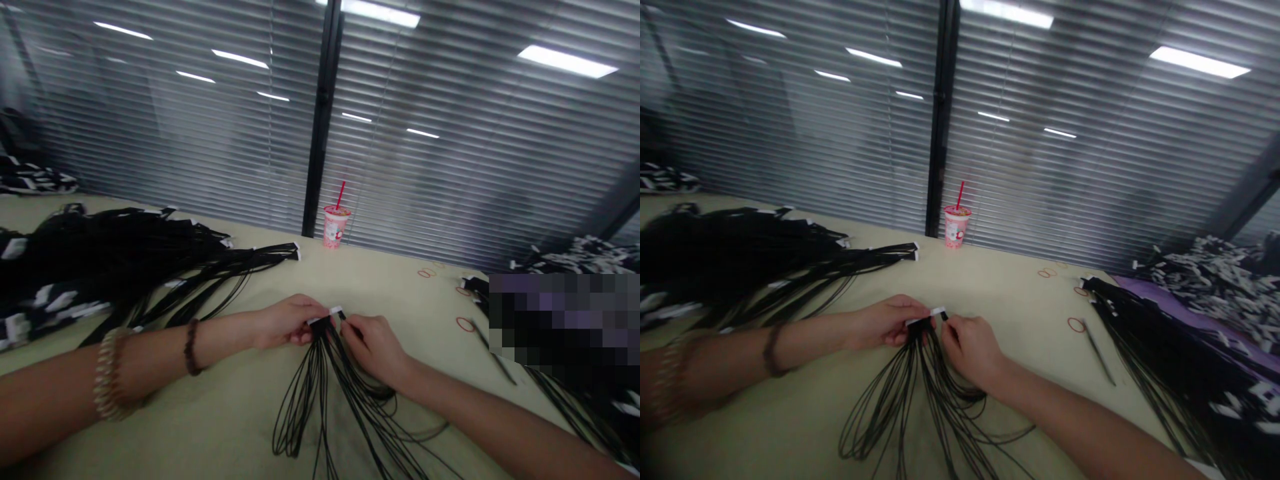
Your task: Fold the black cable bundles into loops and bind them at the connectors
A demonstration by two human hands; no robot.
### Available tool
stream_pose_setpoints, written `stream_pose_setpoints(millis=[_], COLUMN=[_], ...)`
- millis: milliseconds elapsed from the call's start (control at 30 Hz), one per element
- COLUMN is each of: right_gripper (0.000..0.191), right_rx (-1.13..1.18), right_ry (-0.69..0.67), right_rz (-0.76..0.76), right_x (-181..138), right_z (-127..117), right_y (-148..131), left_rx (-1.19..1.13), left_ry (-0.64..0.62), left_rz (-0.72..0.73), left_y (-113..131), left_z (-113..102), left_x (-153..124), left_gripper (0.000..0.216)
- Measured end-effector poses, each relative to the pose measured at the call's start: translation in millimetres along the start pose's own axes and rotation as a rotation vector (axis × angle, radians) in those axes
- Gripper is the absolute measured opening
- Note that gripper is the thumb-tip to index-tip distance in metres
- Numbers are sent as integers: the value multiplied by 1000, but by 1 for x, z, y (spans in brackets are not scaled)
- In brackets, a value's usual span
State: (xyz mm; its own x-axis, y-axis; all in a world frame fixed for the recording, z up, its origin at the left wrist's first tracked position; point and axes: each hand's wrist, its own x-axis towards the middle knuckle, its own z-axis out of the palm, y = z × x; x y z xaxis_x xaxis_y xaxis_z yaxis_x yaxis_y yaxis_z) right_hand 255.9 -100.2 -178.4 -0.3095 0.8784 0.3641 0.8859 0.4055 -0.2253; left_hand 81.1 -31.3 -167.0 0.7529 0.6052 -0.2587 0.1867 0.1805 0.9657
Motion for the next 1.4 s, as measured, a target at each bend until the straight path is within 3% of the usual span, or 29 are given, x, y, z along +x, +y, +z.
stream_pose_setpoints(millis=[433,667,833,967,1033,1200,1300,1400], right_gripper=[26,24,18,12,9,14,15,19], right_rx=[-57,19,-9,30,121,180,28,-167], right_ry=[12,25,128,275,281,130,-2,-1], right_rz=[22,-2,26,-174,-272,-365,-466,-574], right_x=[5,4,-3,-10,-13,-16,-12,-5], right_z=[6,4,0,-8,-13,-12,-7,-7], right_y=[-7,-3,6,1,-6,-11,0,17], left_rx=[238,140,82,45,41,39,11,-36], left_ry=[26,29,45,64,53,49,39,24], left_rz=[60,59,60,46,46,54,44,20], left_y=[-1,1,0,1,1,2,3,5], left_z=[7,9,9,8,7,7,6,4], left_x=[-2,-4,-5,-4,-3,-3,-5,-5], left_gripper=[35,34,36,34,34,34,34,34])
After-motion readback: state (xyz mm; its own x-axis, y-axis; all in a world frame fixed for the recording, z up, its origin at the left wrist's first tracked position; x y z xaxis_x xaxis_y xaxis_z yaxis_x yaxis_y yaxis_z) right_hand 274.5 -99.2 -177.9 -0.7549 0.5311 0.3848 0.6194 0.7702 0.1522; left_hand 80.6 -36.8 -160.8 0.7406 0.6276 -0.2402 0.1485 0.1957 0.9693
